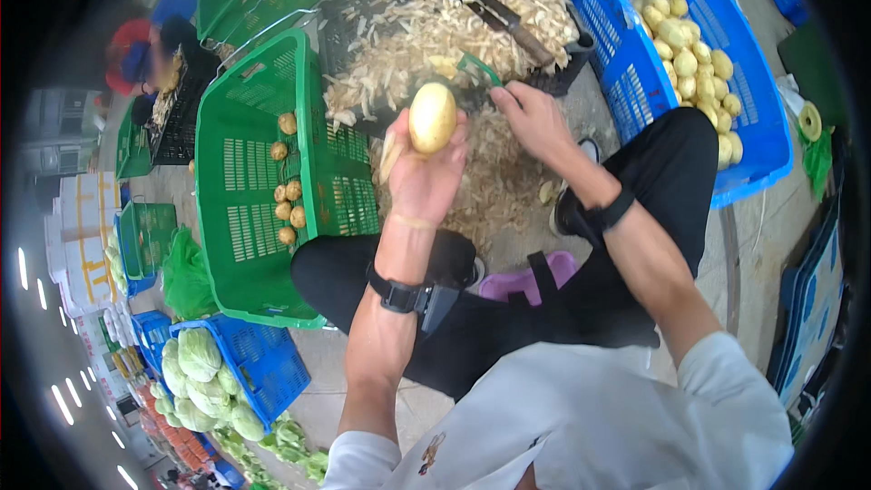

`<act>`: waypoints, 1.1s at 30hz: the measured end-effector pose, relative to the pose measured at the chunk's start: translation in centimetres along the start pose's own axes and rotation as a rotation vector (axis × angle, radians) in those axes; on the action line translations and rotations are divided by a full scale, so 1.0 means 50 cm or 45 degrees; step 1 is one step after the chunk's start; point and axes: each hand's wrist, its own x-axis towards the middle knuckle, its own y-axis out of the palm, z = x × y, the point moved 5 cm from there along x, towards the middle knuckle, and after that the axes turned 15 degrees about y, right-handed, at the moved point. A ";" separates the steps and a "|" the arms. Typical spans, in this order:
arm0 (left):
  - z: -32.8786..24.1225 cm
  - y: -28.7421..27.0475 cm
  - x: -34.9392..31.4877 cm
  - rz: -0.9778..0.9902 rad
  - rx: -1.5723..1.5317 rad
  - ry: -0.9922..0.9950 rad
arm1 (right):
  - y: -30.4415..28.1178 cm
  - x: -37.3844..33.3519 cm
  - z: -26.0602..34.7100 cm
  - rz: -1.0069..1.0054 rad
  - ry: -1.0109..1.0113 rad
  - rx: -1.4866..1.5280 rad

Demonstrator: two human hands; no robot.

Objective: The recorder uses a green vegetable peeler to peel several potatoes and places them into a green plastic crate.

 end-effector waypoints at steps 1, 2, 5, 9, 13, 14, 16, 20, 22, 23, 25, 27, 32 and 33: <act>-0.012 -0.009 0.002 -0.040 0.007 -0.019 | -0.015 -0.026 0.042 0.038 -0.078 0.133; -0.012 -0.020 -0.005 -0.058 0.003 -0.024 | -0.028 -0.068 0.071 0.078 -0.114 0.263; -0.021 -0.041 0.012 -0.107 0.130 0.071 | -0.030 -0.118 0.114 0.074 -0.228 0.159; -0.010 -0.062 0.020 0.049 0.070 0.060 | -0.008 -0.149 0.123 0.052 -0.459 0.046; -0.001 -0.057 0.015 -0.140 0.182 0.074 | -0.008 -0.157 0.132 0.012 -0.567 -0.010; -0.001 -0.055 0.012 -0.215 0.176 0.050 | -0.008 -0.154 0.132 0.012 -0.567 -0.011; -0.018 -0.049 0.015 -0.022 0.085 0.000 | -0.009 -0.145 0.135 -0.057 -0.581 -0.026; -0.010 -0.003 0.014 0.108 0.111 -0.085 | -0.042 -0.008 0.034 -0.003 -0.008 0.010; -0.012 0.005 0.028 0.072 0.133 -0.014 | -0.052 -0.026 0.035 -0.013 -0.016 0.055; -0.015 0.009 0.015 0.020 0.191 0.019 | -0.052 -0.069 0.064 0.012 -0.149 0.173; -0.016 0.003 0.005 -0.023 0.253 0.054 | -0.037 -0.115 0.092 0.074 -0.196 0.162; -0.018 -0.020 0.023 0.120 0.232 0.084 | -0.025 -0.123 0.119 0.130 -0.320 0.171; -0.016 -0.025 0.005 0.202 0.289 0.185 | -0.013 -0.132 0.122 0.140 -0.341 0.168; -0.022 -0.030 0.004 0.202 0.289 0.186 | -0.012 -0.129 0.122 0.121 -0.346 0.167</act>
